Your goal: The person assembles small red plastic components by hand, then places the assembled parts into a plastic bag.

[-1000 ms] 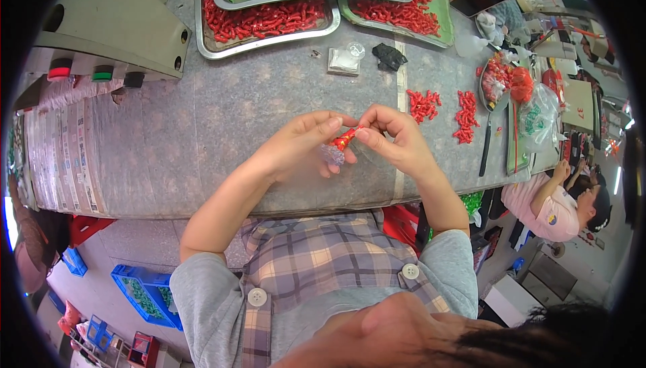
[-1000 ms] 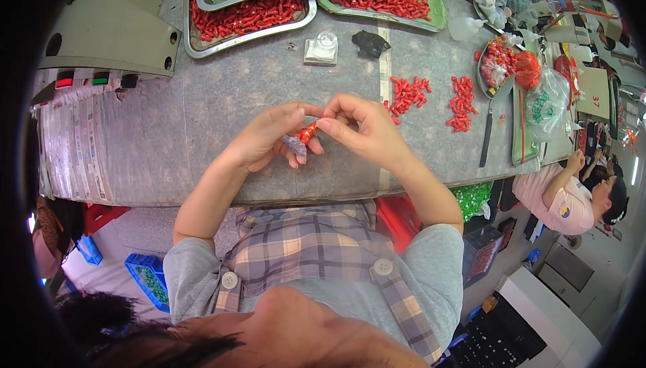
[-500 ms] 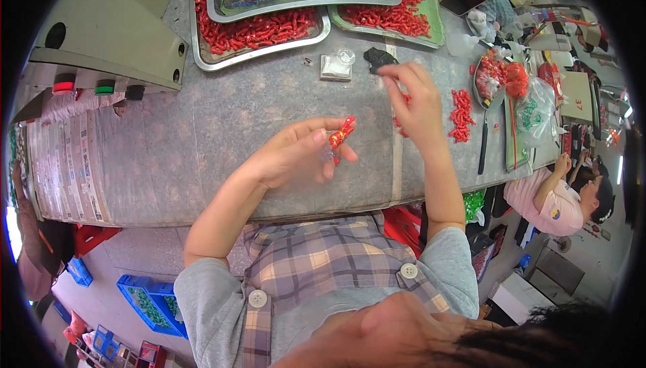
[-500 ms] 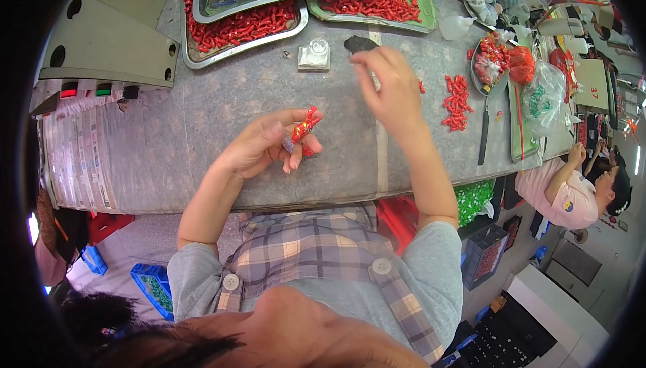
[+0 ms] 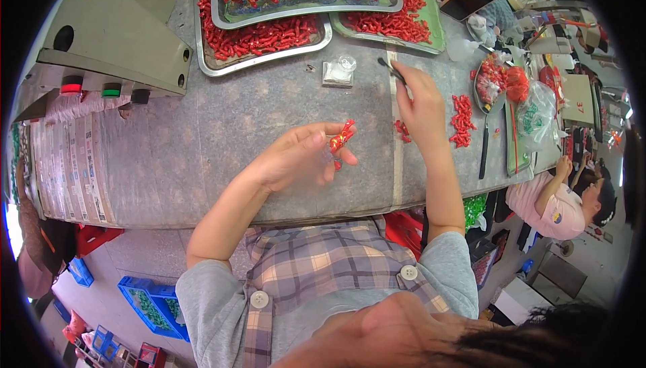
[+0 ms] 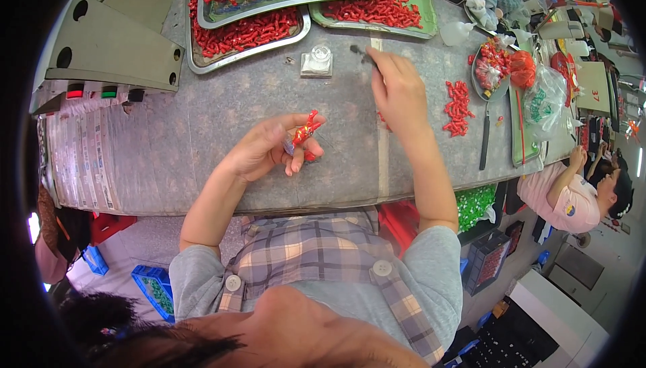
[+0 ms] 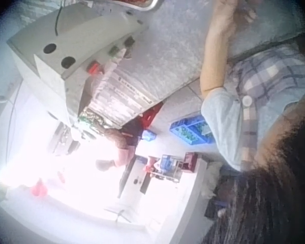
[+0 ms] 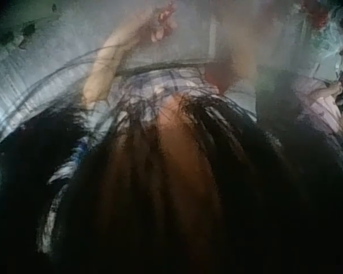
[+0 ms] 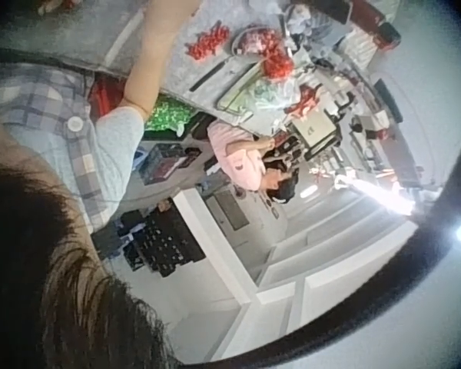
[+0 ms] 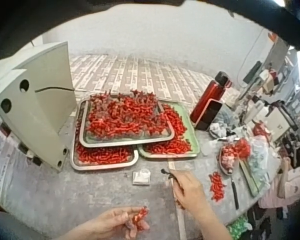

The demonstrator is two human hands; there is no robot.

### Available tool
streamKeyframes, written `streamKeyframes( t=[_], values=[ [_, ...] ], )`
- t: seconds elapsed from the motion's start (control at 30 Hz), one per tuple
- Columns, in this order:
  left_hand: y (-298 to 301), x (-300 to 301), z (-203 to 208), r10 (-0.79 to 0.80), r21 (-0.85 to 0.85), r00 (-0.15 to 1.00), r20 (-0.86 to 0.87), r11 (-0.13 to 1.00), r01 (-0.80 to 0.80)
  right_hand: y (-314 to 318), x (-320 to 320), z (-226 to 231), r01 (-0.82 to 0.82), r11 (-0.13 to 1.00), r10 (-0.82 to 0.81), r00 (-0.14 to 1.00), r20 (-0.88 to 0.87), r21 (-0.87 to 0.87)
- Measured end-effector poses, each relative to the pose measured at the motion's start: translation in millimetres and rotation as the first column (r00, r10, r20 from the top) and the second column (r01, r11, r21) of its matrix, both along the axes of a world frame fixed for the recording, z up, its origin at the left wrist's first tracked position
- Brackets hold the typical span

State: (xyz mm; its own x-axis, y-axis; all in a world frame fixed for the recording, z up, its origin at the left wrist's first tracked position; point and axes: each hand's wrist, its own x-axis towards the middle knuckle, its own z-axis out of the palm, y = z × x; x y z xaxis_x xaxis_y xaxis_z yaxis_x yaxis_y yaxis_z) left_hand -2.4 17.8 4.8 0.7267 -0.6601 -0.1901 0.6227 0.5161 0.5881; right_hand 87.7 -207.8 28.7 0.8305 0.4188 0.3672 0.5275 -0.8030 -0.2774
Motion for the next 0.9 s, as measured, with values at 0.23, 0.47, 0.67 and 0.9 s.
streamKeyframes(
  t=[0.23, 0.47, 0.67, 0.9],
  values=[
    [0, 0, 0, 0.021, 0.041, 1.000, -0.003, 0.999, -0.021, 13, -58, 44, -0.342, 0.897, 0.391, 0.909, -0.142, 0.280],
    [-4, 1, 10, 0.050, 0.192, 0.998, 0.031, 0.980, -0.055, 22, -67, 31, -0.350, 0.932, 0.361, 0.922, 0.137, -0.097],
    [-2, -2, 13, 0.086, 0.277, 0.995, 0.052, 0.956, -0.097, 7, -50, 28, -0.194, 0.976, 0.208, 0.966, 0.152, -0.102],
    [-3, 0, 3, 0.065, 0.135, 0.997, 0.029, 0.988, -0.068, 0, -8, 9, 0.047, 0.982, -0.018, 0.987, 0.158, -0.183]
  ],
)
